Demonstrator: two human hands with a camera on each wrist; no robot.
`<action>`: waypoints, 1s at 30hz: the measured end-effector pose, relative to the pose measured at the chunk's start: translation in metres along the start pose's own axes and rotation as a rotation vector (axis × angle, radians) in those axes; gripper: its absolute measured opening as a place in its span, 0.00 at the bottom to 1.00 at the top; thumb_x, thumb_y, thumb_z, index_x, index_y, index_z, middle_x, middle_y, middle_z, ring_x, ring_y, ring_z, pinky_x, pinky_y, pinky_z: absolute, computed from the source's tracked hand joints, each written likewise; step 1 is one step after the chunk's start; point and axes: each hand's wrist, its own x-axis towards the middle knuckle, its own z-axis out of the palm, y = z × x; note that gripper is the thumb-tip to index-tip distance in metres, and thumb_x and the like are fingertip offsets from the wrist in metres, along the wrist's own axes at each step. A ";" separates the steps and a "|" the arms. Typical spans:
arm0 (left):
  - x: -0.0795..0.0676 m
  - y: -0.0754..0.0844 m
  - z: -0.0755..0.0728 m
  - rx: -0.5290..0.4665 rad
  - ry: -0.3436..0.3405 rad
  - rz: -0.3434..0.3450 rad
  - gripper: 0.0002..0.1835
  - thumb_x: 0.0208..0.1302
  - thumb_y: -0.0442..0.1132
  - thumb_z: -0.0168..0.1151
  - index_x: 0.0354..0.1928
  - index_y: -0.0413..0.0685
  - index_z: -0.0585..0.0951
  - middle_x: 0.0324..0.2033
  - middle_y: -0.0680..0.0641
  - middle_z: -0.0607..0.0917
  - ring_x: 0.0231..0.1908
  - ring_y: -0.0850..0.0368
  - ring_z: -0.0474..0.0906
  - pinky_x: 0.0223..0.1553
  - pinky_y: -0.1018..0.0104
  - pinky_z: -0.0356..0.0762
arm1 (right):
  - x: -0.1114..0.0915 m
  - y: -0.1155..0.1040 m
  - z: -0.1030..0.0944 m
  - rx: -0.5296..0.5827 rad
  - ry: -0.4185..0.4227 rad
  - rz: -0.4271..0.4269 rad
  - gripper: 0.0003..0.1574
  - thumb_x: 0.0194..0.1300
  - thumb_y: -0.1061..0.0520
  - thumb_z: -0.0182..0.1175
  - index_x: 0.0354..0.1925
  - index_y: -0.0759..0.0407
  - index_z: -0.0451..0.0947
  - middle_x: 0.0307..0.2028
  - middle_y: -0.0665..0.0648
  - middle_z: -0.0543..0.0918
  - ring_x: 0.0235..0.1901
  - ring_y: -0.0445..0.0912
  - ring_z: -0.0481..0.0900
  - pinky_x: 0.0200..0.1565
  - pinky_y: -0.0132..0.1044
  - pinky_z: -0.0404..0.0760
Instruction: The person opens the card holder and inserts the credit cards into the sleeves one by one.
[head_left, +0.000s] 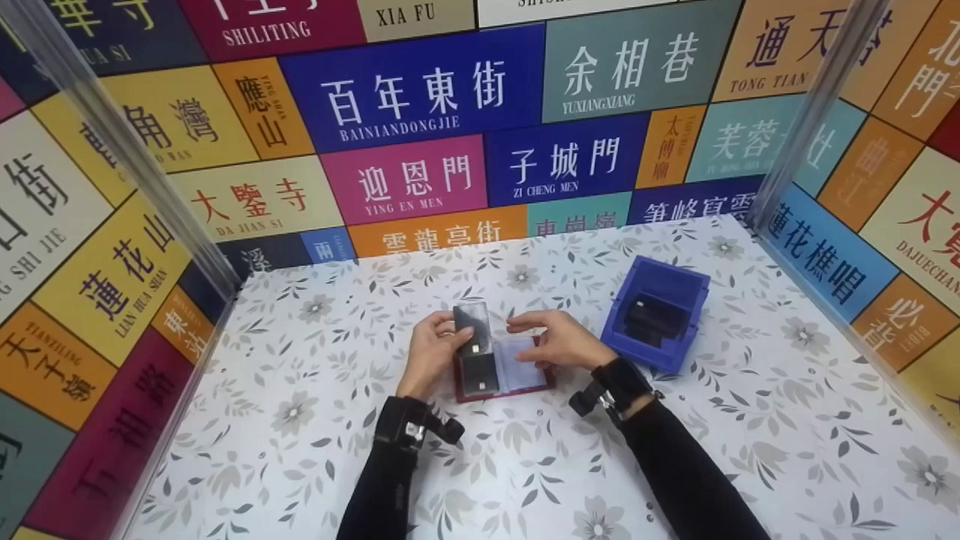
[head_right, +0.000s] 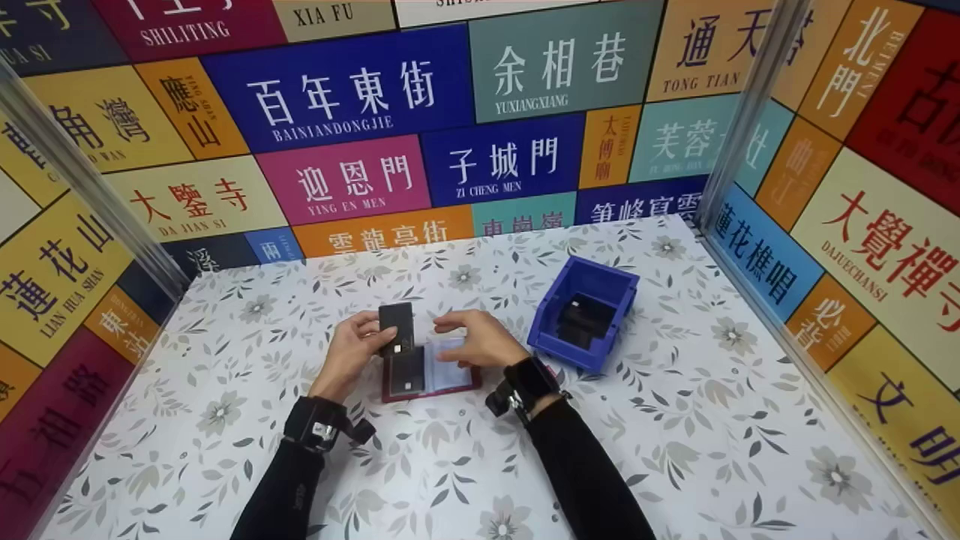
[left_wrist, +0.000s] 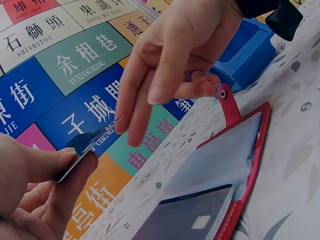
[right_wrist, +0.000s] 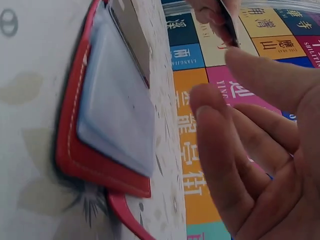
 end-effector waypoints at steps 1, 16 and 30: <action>0.000 0.001 0.000 -0.002 0.003 -0.004 0.16 0.61 0.24 0.69 0.51 0.31 0.79 0.32 0.50 0.88 0.30 0.62 0.82 0.35 0.70 0.83 | -0.001 0.001 -0.001 -0.051 -0.012 0.000 0.39 0.57 0.58 0.77 0.67 0.59 0.78 0.62 0.62 0.84 0.35 0.58 0.88 0.41 0.51 0.89; 0.002 0.005 -0.007 0.003 -0.133 -0.021 0.25 0.64 0.22 0.62 0.61 0.45 0.75 0.51 0.38 0.78 0.43 0.46 0.83 0.36 0.60 0.86 | -0.007 0.013 -0.001 -0.354 -0.075 -0.021 0.48 0.39 0.55 0.86 0.60 0.63 0.83 0.49 0.63 0.78 0.44 0.54 0.78 0.46 0.43 0.79; -0.003 0.008 -0.014 0.224 -0.161 -0.004 0.14 0.69 0.29 0.63 0.55 0.38 0.85 0.49 0.40 0.85 0.45 0.54 0.82 0.50 0.64 0.80 | -0.005 0.017 -0.001 -0.348 -0.081 -0.002 0.49 0.39 0.53 0.86 0.61 0.63 0.82 0.50 0.61 0.78 0.44 0.53 0.77 0.47 0.43 0.78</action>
